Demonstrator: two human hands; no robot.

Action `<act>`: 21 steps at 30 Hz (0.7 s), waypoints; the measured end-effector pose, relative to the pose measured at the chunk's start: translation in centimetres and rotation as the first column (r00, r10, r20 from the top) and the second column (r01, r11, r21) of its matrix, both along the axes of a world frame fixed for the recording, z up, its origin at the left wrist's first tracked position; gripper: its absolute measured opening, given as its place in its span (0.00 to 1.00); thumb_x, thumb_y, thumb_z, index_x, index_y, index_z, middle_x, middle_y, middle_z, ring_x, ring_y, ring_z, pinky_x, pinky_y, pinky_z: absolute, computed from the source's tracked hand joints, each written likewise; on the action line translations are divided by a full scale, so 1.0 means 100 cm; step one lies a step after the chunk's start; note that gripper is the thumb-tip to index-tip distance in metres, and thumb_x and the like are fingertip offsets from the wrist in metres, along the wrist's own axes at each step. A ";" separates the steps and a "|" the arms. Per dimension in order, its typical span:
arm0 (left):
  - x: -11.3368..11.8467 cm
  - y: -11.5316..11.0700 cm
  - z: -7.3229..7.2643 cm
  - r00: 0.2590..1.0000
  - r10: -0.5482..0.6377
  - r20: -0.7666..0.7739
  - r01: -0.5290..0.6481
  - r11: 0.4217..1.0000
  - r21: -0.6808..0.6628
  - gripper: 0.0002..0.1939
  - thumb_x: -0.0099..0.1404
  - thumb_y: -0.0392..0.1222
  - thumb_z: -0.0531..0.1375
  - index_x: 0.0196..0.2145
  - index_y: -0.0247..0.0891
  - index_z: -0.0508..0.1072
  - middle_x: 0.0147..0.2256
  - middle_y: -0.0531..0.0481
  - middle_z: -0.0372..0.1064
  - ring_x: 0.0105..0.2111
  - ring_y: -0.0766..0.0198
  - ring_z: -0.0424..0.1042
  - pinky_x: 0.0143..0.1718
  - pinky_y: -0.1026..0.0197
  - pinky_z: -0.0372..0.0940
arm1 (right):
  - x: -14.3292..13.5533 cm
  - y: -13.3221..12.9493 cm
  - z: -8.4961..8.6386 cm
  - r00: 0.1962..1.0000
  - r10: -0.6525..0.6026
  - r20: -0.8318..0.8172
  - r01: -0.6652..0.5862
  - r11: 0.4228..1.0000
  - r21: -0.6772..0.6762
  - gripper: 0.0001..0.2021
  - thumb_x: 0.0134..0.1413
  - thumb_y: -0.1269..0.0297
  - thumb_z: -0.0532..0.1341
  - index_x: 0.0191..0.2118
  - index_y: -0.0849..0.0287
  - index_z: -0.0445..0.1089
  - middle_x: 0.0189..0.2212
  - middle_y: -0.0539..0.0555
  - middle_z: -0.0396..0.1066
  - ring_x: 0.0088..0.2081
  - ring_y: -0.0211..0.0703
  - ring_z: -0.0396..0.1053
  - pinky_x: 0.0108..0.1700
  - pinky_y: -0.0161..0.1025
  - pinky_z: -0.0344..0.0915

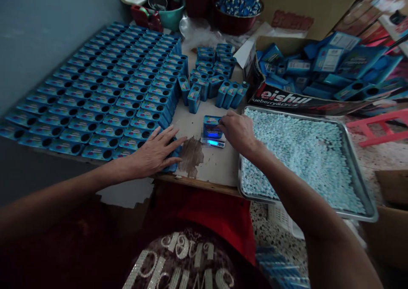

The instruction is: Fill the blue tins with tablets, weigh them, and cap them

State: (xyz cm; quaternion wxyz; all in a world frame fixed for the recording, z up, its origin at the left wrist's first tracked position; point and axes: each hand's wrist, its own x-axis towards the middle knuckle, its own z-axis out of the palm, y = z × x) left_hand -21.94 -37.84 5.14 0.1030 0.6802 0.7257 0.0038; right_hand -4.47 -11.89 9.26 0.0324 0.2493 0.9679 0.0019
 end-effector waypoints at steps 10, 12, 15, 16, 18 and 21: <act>-0.038 0.022 0.026 0.993 0.055 0.104 -0.073 0.981 0.181 0.40 0.80 0.66 0.59 0.79 0.41 0.62 0.78 0.33 0.58 0.80 0.36 0.52 0.79 0.33 0.51 | 0.118 0.062 -0.032 0.973 -0.162 -0.162 0.133 0.975 -0.177 0.17 0.72 0.46 0.62 0.45 0.51 0.84 0.36 0.58 0.81 0.37 0.54 0.76 0.39 0.46 0.64; -0.044 0.038 0.032 0.989 0.030 0.143 -0.058 0.979 0.197 0.42 0.79 0.67 0.60 0.79 0.41 0.61 0.77 0.33 0.59 0.79 0.37 0.55 0.79 0.36 0.52 | 0.139 0.066 -0.041 0.991 -0.123 -0.051 0.113 0.979 -0.168 0.16 0.70 0.49 0.64 0.50 0.53 0.83 0.43 0.60 0.82 0.41 0.56 0.78 0.42 0.47 0.67; -0.043 0.067 0.040 0.982 -0.009 0.189 -0.024 0.985 0.172 0.44 0.77 0.67 0.63 0.79 0.41 0.61 0.75 0.36 0.63 0.76 0.40 0.60 0.77 0.40 0.55 | 0.156 0.063 -0.054 0.993 -0.053 0.110 0.067 0.989 -0.129 0.26 0.63 0.51 0.70 0.63 0.55 0.78 0.54 0.66 0.80 0.52 0.64 0.78 0.48 0.50 0.71; -0.041 0.076 0.043 0.980 -0.019 0.196 -0.013 0.987 0.158 0.44 0.77 0.67 0.63 0.79 0.41 0.61 0.75 0.35 0.64 0.75 0.40 0.62 0.77 0.41 0.56 | 0.157 0.061 -0.058 0.986 -0.040 0.161 0.059 0.991 -0.118 0.29 0.61 0.52 0.71 0.65 0.55 0.76 0.56 0.67 0.79 0.54 0.65 0.77 0.49 0.50 0.71; -0.034 0.091 0.048 0.979 -0.033 0.199 0.006 0.991 0.133 0.45 0.76 0.66 0.64 0.79 0.39 0.61 0.74 0.34 0.65 0.73 0.40 0.64 0.75 0.43 0.58 | 0.156 0.058 -0.065 0.969 -0.029 0.247 0.057 0.992 -0.109 0.27 0.62 0.56 0.69 0.65 0.55 0.75 0.56 0.68 0.79 0.52 0.64 0.78 0.46 0.48 0.70; -0.025 0.106 0.054 0.980 -0.031 0.194 0.012 0.995 0.100 0.46 0.75 0.64 0.66 0.79 0.37 0.60 0.73 0.33 0.66 0.73 0.39 0.65 0.73 0.44 0.60 | 0.154 0.065 -0.075 0.961 -0.024 0.276 0.072 0.984 -0.165 0.17 0.63 0.61 0.65 0.56 0.54 0.77 0.49 0.64 0.80 0.41 0.58 0.78 0.37 0.45 0.63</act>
